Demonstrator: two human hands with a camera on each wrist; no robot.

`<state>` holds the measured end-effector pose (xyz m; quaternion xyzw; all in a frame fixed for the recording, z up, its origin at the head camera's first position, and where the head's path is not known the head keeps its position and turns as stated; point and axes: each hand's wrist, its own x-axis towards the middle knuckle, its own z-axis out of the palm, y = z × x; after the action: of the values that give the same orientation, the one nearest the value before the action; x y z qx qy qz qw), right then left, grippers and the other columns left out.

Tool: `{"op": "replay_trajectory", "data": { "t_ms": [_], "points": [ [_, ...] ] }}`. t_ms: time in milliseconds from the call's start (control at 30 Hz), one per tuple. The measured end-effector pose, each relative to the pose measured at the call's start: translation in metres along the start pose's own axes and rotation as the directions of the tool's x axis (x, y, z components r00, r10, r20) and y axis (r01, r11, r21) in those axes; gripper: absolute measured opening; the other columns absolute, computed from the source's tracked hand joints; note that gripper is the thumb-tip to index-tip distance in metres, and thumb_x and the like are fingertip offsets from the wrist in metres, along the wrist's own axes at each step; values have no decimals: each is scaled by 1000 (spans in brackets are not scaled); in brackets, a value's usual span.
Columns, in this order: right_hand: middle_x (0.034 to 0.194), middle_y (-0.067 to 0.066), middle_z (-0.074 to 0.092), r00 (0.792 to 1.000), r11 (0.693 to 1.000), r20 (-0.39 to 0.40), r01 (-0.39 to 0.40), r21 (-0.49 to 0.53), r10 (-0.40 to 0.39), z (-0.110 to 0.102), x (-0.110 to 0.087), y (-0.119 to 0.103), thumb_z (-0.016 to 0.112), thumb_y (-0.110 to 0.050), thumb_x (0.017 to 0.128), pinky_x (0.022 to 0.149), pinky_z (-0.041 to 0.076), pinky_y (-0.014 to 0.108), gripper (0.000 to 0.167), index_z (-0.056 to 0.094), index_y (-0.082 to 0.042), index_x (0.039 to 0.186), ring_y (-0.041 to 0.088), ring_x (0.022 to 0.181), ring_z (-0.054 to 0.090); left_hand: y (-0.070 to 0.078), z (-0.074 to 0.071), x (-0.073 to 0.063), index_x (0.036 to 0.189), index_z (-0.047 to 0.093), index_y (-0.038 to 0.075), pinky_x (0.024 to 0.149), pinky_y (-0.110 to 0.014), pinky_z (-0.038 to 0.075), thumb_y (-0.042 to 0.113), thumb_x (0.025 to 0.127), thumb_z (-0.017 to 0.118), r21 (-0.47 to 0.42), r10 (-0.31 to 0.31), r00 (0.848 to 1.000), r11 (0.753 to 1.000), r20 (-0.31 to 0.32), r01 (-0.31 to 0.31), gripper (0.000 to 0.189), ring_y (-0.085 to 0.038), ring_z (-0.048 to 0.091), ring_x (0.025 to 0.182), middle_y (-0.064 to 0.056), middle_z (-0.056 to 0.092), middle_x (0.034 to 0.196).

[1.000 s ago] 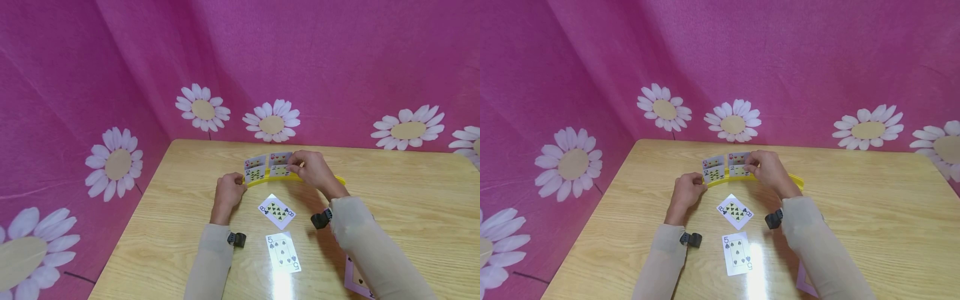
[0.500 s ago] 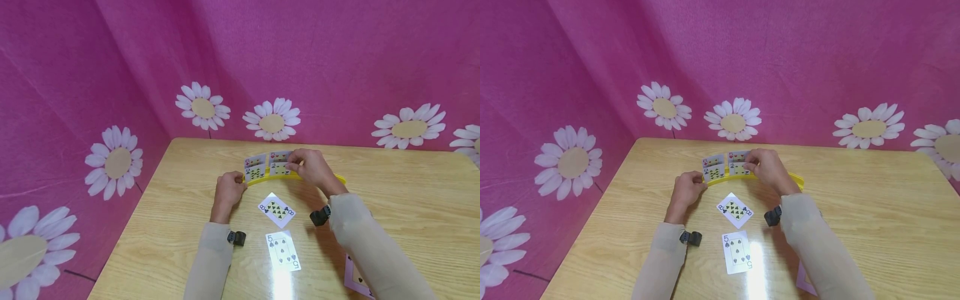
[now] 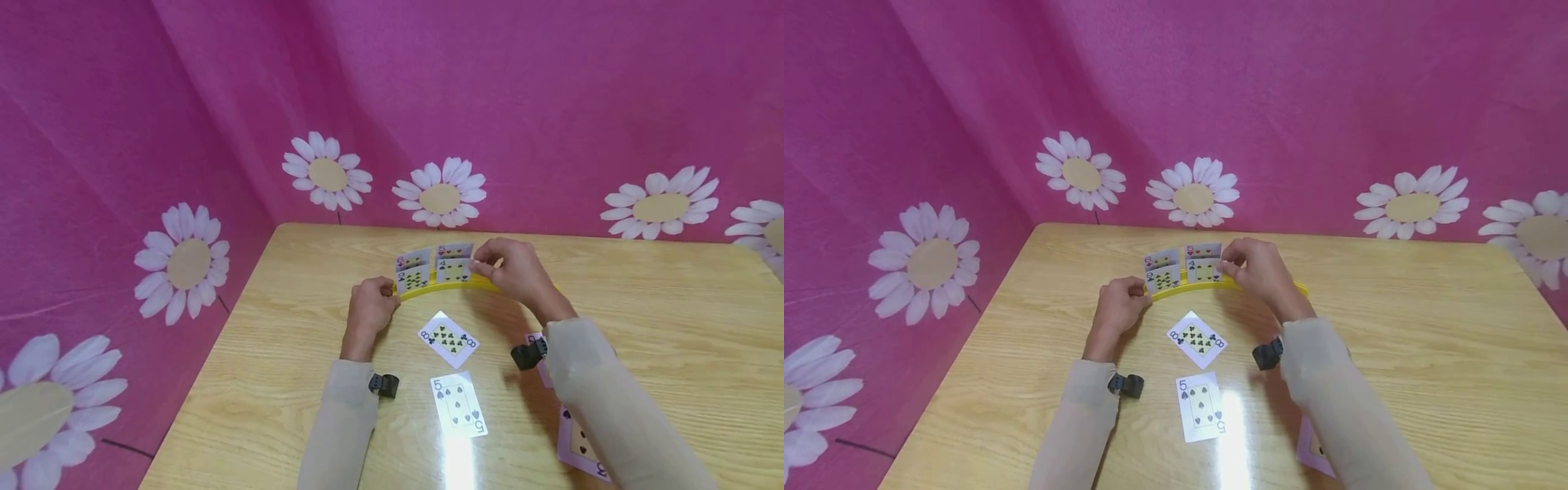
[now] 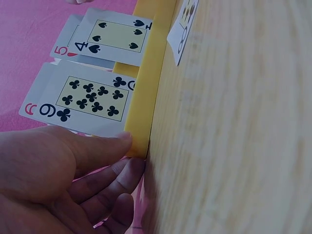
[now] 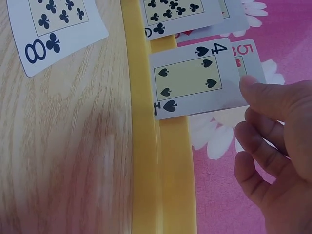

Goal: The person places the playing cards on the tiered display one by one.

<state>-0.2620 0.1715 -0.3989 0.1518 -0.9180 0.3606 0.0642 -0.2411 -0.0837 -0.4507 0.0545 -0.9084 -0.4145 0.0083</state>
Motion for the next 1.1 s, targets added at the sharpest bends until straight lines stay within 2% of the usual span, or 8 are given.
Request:
{"op": "replay_trajectory", "data": {
  "t_ms": [333, 600, 867, 1100],
  "points": [
    [88, 6, 69, 998, 998, 22, 55, 14, -55, 2, -7, -2, 78, -6, 87, 69, 50, 38, 8, 75, -3, 93, 23, 79, 60, 1, -1, -1, 120, 71, 2, 82, -36, 51, 6, 87, 77, 11, -5, 1000, 1000, -1, 5, 33, -20, 62, 91, -8, 70, 99],
    [95, 5, 69, 993, 999, 120, 21, 28, -25, 8, -11, -2, 77, -9, 88, 76, 49, 39, 15, 76, -4, 102, 23, 85, 59, 1, -1, -1, 119, 72, 3, 82, -36, 52, 6, 87, 77, 10, 2, 1000, 1000, -3, -2, 32, -19, 63, 91, -8, 70, 99],
    [94, 2, 69, 975, 998, 218, 23, 50, -33, 15, -10, -5, 78, -9, 88, 77, 51, 37, 19, 75, -4, 106, 24, 85, 58, -1, -2, -1, 117, 72, 2, 81, -36, 52, 7, 88, 77, -4, 13, 1000, 1000, -9, -13, 30, -19, 63, 91, -8, 71, 99],
    [98, 2, 69, 962, 998, 272, 20, 57, -35, 22, -10, -7, 77, -10, 88, 81, 52, 39, 22, 75, -5, 110, 23, 88, 59, -1, -2, 0, 118, 72, 2, 81, -35, 52, 7, 87, 78, -6, 15, 1000, 1000, 3, -15, 32, -18, 63, 90, -8, 70, 98]
  ]
}}
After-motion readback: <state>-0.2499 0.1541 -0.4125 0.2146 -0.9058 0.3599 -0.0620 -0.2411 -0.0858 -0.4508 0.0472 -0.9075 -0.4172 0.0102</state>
